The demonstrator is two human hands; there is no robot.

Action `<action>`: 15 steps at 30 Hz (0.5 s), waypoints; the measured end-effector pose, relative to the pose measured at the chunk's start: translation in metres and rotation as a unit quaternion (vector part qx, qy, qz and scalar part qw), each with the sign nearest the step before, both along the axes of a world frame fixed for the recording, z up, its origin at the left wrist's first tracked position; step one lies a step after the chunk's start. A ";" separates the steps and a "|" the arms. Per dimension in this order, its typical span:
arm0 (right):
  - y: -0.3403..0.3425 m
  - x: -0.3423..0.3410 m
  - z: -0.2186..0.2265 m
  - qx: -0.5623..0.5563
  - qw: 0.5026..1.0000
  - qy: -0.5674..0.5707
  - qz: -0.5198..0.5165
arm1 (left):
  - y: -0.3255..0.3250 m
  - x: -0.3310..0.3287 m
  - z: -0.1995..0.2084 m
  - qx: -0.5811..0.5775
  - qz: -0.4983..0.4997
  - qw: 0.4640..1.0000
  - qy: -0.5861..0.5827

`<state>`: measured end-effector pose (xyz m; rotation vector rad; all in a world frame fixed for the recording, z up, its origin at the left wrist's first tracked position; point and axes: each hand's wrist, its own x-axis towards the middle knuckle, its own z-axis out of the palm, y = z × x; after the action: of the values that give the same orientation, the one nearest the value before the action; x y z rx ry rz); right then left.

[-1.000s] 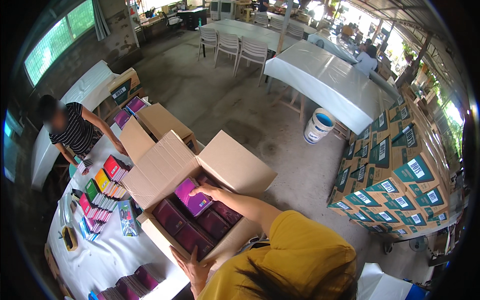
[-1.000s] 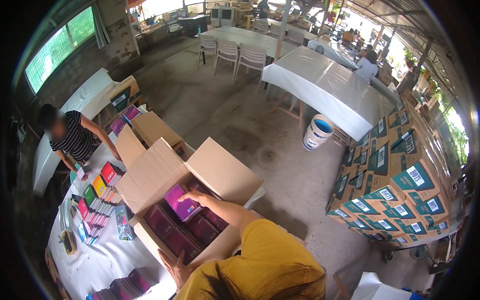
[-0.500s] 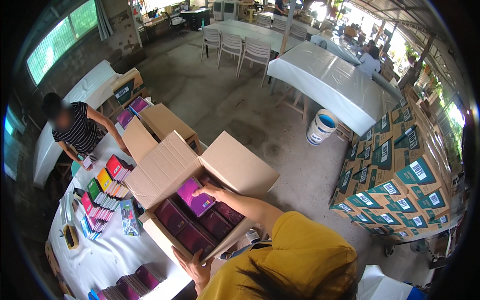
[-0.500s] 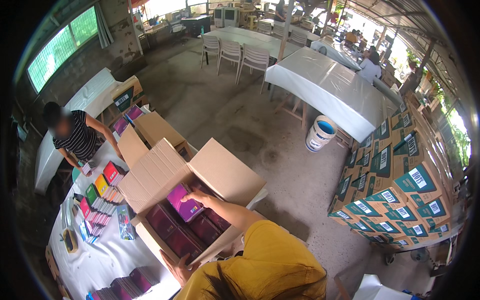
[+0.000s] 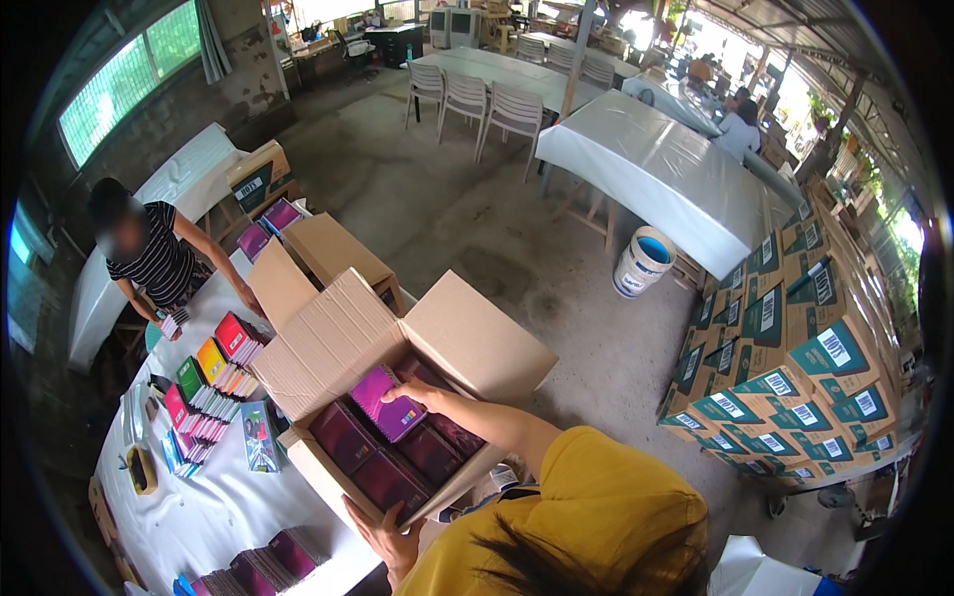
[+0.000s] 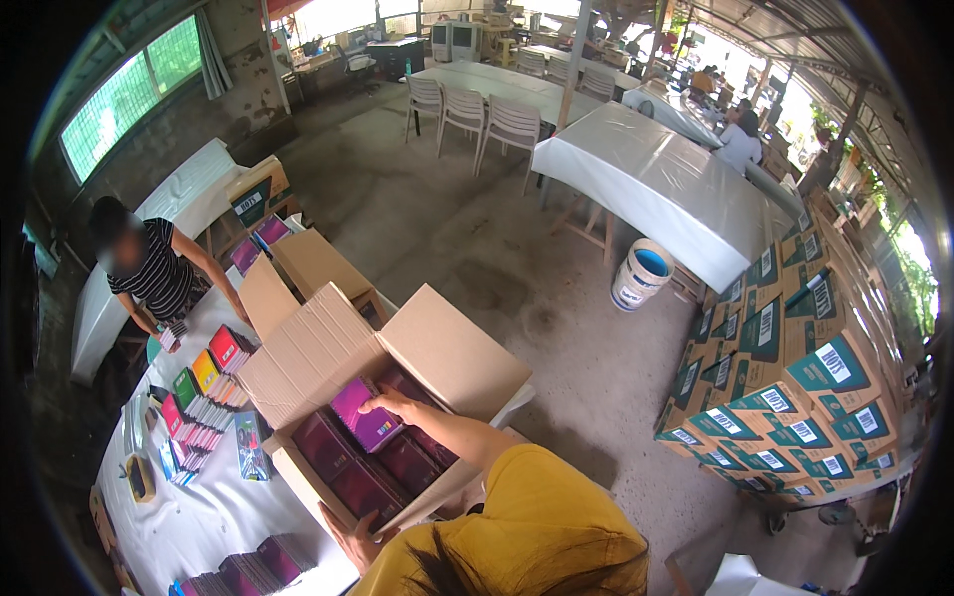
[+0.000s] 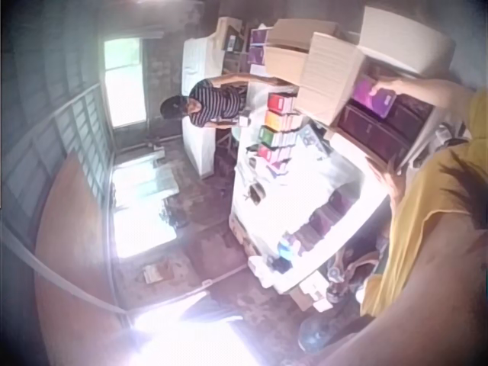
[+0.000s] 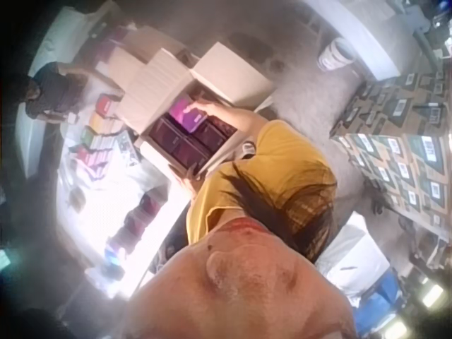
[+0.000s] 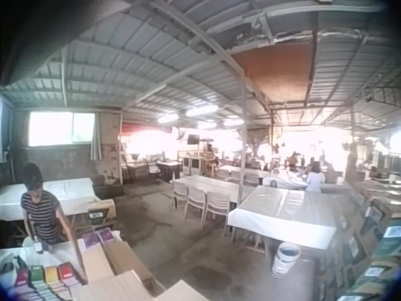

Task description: The person places stacks of purple and silver notebooks into a cardboard box, seals the box using a tape dispenser, and writes on the side of the box with a pen.

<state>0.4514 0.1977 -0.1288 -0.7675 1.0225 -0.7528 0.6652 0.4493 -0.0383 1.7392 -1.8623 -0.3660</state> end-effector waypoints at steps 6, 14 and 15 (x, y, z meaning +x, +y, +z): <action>-0.002 0.017 -0.011 0.010 1.000 -0.010 0.015 | 0.002 0.000 0.003 0.010 0.011 1.000 -0.001; -0.003 0.028 -0.001 -0.011 1.000 0.004 0.020 | 0.002 0.002 0.007 0.007 0.009 1.000 0.004; -0.003 0.028 0.000 -0.009 1.000 -0.002 0.021 | 0.003 0.001 0.007 0.010 0.011 1.000 0.001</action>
<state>0.4789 0.1952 -0.1289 -0.8008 0.9941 -0.7288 0.6664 0.4518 -0.0314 1.7705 -1.8440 -0.3793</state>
